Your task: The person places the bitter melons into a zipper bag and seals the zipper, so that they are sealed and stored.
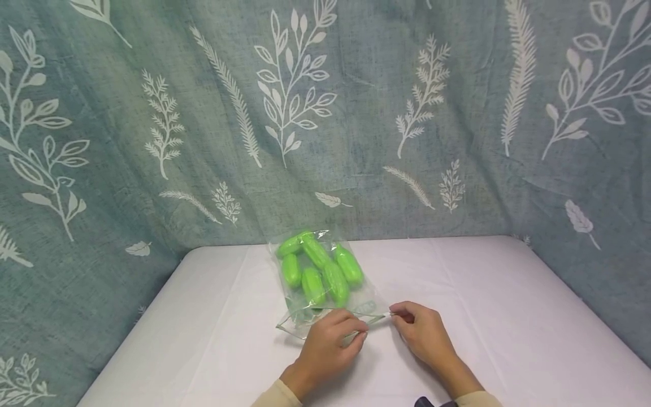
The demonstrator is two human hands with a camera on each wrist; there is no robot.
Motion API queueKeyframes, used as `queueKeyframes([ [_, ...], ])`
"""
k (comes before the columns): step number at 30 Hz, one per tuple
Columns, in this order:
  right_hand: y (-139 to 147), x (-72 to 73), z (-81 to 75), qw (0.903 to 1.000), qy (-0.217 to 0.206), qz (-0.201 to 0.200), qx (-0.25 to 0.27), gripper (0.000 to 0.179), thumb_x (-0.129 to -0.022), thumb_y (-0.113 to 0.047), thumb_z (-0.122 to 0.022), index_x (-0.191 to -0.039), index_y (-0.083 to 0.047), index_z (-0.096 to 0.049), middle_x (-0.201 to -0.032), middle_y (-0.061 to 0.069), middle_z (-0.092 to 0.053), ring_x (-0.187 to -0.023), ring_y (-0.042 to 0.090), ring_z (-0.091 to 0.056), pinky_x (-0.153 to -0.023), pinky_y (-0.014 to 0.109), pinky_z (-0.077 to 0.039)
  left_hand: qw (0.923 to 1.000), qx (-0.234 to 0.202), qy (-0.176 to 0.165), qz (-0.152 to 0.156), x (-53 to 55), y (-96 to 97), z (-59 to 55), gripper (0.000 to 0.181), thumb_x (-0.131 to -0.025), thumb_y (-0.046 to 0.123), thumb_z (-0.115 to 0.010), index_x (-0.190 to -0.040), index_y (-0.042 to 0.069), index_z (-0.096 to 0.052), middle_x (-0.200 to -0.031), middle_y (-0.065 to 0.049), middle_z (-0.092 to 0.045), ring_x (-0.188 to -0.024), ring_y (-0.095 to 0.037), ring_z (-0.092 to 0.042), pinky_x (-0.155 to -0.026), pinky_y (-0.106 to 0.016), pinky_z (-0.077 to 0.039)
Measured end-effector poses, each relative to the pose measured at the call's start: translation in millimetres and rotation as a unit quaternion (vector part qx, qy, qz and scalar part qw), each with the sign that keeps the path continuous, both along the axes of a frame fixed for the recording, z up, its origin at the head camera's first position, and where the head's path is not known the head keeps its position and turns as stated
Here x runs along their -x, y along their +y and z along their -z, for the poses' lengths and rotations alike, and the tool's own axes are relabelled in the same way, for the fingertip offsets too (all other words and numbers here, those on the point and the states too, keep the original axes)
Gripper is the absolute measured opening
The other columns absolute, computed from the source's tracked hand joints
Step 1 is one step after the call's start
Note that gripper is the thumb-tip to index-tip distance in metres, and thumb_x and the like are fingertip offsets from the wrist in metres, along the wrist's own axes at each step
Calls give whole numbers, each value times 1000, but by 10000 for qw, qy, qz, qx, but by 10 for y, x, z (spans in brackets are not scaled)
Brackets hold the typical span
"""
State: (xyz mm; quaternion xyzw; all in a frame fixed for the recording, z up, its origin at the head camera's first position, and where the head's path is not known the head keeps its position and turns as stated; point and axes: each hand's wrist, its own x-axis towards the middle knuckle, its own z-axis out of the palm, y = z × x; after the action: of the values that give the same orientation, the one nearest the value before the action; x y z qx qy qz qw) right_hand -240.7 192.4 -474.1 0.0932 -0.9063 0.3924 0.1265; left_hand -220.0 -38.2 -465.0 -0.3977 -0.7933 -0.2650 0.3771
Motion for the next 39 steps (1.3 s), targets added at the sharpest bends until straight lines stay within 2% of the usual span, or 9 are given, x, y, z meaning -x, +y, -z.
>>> queueKeyframes([
  [5, 19, 3, 5, 10000, 13, -65, 64, 16, -92, -15, -74, -107, -10, -76, -95, -3, -74, -82, 11, -67, -71, 24, -54, 9988, 209, -27, -438, -3, 222, -11, 6, -84, 18, -75, -88, 21, -77, -81, 11, -64, -72, -5, -57, -67, -17, -48],
  [12, 28, -6, 3, 9998, -43, -131, 118, 17, -92, -15, -73, -107, -9, -75, -96, -3, -73, -83, 11, -67, -72, 24, -54, 9927, 309, 257, -1142, 61, 440, 16, 11, -75, 19, -79, -83, 26, -78, -74, 13, -58, -67, -5, -54, -58, -19, -42],
  [17, 9, 9, 0, 9998, 67, -141, 109, 15, -92, -17, -74, -105, -10, -76, -95, -3, -74, -82, 10, -67, -73, 25, -55, 9852, 719, 491, -1476, 94, 543, -12, 9, -75, 21, -77, -82, 26, -76, -78, 13, -59, -73, -6, -54, -63, -20, -38],
  [22, -15, 29, 6, 9996, 276, -70, 7, 10, -91, -12, -73, -100, -15, -77, -89, -7, -73, -81, 10, -66, -73, 27, -55, 9753, 1067, 599, -1839, 118, 613, -59, 4, -78, 24, -76, -80, 25, -73, -82, 11, -61, -77, -9, -53, -69, -25, -40],
  [28, -18, 24, 15, 9993, 334, -149, 101, 13, -88, -4, -72, -95, -14, -77, -83, -8, -71, -76, 9, -64, -68, 24, -54, 9681, 1260, 427, -2121, 152, 665, -37, 3, -79, 27, -77, -80, 25, -74, -80, 10, -61, -74, -9, -54, -66, -26, -42],
  [39, 15, 3, 19, 9986, 483, -166, 155, 8, -89, -12, -76, -97, -13, -78, -85, -5, -73, -79, 8, -66, -71, 25, -55, 9628, 1091, 219, -2462, 164, 747, -22, 4, -79, 28, -77, -81, 25, -76, -78, 9, -61, -69, -10, -56, -57, -24, -39],
])
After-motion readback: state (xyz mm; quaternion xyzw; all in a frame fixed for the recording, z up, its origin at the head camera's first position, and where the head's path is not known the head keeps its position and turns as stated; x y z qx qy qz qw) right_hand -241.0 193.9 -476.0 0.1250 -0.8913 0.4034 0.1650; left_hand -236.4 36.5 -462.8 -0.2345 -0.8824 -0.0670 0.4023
